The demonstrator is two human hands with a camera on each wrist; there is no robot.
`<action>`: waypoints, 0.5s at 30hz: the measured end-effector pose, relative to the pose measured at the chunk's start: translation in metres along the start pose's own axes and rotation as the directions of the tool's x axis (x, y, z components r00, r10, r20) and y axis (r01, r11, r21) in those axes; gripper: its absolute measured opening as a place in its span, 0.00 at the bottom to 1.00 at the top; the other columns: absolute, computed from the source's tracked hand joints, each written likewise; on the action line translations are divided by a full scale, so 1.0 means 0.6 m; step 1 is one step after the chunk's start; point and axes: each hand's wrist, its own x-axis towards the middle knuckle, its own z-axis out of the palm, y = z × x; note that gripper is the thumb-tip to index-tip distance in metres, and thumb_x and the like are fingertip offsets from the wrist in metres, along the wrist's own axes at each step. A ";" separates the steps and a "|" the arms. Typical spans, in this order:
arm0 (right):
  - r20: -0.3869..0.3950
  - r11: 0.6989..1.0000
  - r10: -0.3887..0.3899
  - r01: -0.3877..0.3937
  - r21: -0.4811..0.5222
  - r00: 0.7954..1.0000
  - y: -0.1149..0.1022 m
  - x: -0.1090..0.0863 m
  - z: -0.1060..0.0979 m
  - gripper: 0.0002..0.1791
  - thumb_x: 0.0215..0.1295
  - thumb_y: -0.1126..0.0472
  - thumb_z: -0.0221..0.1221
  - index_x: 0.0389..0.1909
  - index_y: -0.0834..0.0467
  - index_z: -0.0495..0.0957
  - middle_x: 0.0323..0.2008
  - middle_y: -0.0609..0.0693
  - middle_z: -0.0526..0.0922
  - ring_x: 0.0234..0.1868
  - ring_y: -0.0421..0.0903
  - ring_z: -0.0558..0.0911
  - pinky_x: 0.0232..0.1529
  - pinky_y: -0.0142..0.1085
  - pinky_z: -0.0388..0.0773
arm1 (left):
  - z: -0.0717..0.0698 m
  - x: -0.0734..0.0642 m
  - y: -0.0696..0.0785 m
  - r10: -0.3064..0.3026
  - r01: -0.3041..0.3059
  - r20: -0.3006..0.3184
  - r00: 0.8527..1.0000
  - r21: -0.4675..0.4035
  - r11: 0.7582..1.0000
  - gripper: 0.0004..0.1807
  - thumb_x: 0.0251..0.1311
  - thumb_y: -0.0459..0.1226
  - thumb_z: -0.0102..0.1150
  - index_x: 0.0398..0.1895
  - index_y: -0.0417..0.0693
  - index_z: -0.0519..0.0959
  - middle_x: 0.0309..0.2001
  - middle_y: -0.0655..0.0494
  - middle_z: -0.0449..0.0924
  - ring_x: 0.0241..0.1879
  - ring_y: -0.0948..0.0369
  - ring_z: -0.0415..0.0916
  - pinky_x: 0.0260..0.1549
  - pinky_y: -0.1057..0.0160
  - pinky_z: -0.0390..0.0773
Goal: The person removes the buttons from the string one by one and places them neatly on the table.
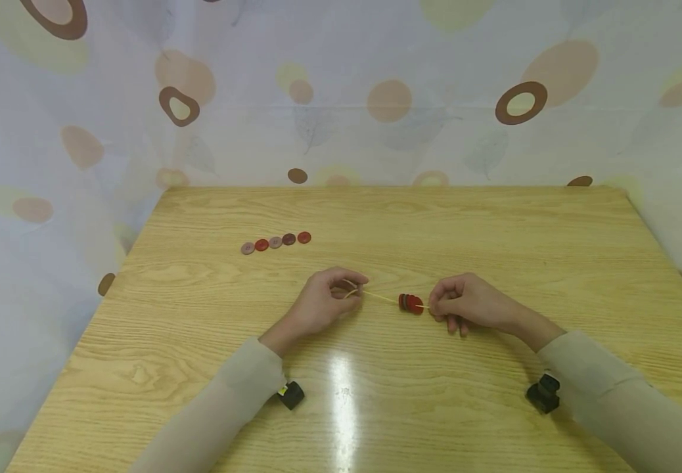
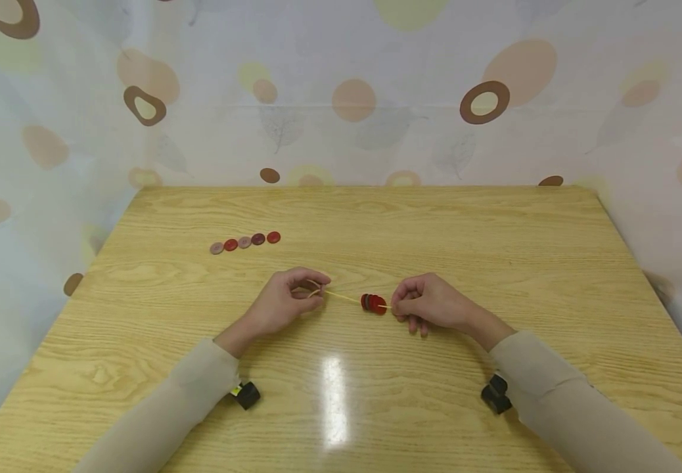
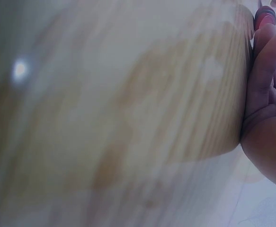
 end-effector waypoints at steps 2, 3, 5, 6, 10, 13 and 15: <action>0.000 1.000 0.001 -0.001 0.001 1.000 0.000 0.000 0.000 0.08 0.72 0.64 0.58 0.40 0.68 0.78 0.29 0.59 0.82 0.21 0.44 0.80 0.18 0.35 0.80 | -0.001 -0.001 -0.001 0.004 -0.004 -0.004 1.000 0.001 1.000 0.16 0.63 0.26 0.64 0.54 0.39 0.82 0.50 0.49 0.82 0.50 0.56 0.79 0.51 0.61 0.80; 0.000 1.000 0.001 -0.001 0.002 1.000 0.000 0.000 0.000 0.08 0.72 0.64 0.58 0.40 0.68 0.78 0.29 0.58 0.82 0.21 0.44 0.80 0.18 0.35 0.80 | -0.002 -0.002 -0.002 0.006 -0.006 -0.007 1.000 0.000 1.000 0.16 0.63 0.26 0.64 0.54 0.39 0.82 0.51 0.48 0.82 0.50 0.56 0.79 0.51 0.61 0.80; -0.001 1.000 0.003 -0.003 0.002 1.000 -0.001 0.001 0.001 0.08 0.72 0.64 0.58 0.40 0.68 0.78 0.29 0.59 0.82 0.21 0.44 0.80 0.18 0.34 0.79 | -0.003 -0.003 -0.003 0.008 -0.008 -0.012 1.000 -0.002 1.000 0.16 0.62 0.25 0.64 0.54 0.38 0.82 0.51 0.48 0.82 0.50 0.55 0.79 0.50 0.61 0.81; -0.001 1.000 0.003 -0.003 0.002 1.000 0.000 0.001 0.001 0.08 0.72 0.64 0.58 0.40 0.68 0.78 0.29 0.59 0.82 0.21 0.44 0.80 0.18 0.34 0.80 | -0.003 -0.003 -0.004 0.010 -0.010 -0.014 1.000 -0.004 1.000 0.16 0.62 0.25 0.64 0.54 0.38 0.81 0.51 0.47 0.82 0.50 0.55 0.79 0.50 0.60 0.81; -0.001 1.000 0.005 -0.005 -0.001 1.000 0.000 0.001 0.001 0.08 0.72 0.64 0.58 0.40 0.68 0.78 0.29 0.59 0.82 0.21 0.44 0.80 0.18 0.35 0.80 | -0.005 -0.005 -0.004 0.015 -0.015 -0.018 1.000 -0.007 1.000 0.16 0.62 0.25 0.64 0.54 0.38 0.81 0.51 0.47 0.82 0.50 0.55 0.80 0.51 0.59 0.81; -0.001 1.000 0.004 -0.004 0.000 1.000 0.000 0.001 0.000 0.09 0.72 0.64 0.59 0.40 0.68 0.78 0.29 0.59 0.82 0.21 0.44 0.80 0.18 0.35 0.80 | -0.006 -0.007 -0.004 0.015 -0.015 -0.022 1.000 -0.003 1.000 0.16 0.62 0.26 0.64 0.54 0.39 0.81 0.51 0.48 0.82 0.50 0.55 0.80 0.51 0.59 0.80; -0.001 1.000 0.003 -0.003 0.001 1.000 0.000 0.001 0.000 0.09 0.72 0.63 0.59 0.40 0.68 0.78 0.29 0.59 0.82 0.21 0.44 0.80 0.18 0.35 0.80 | -0.007 -0.007 -0.004 0.015 -0.015 -0.027 1.000 0.001 1.000 0.16 0.62 0.26 0.65 0.54 0.39 0.81 0.51 0.48 0.82 0.50 0.55 0.80 0.51 0.59 0.80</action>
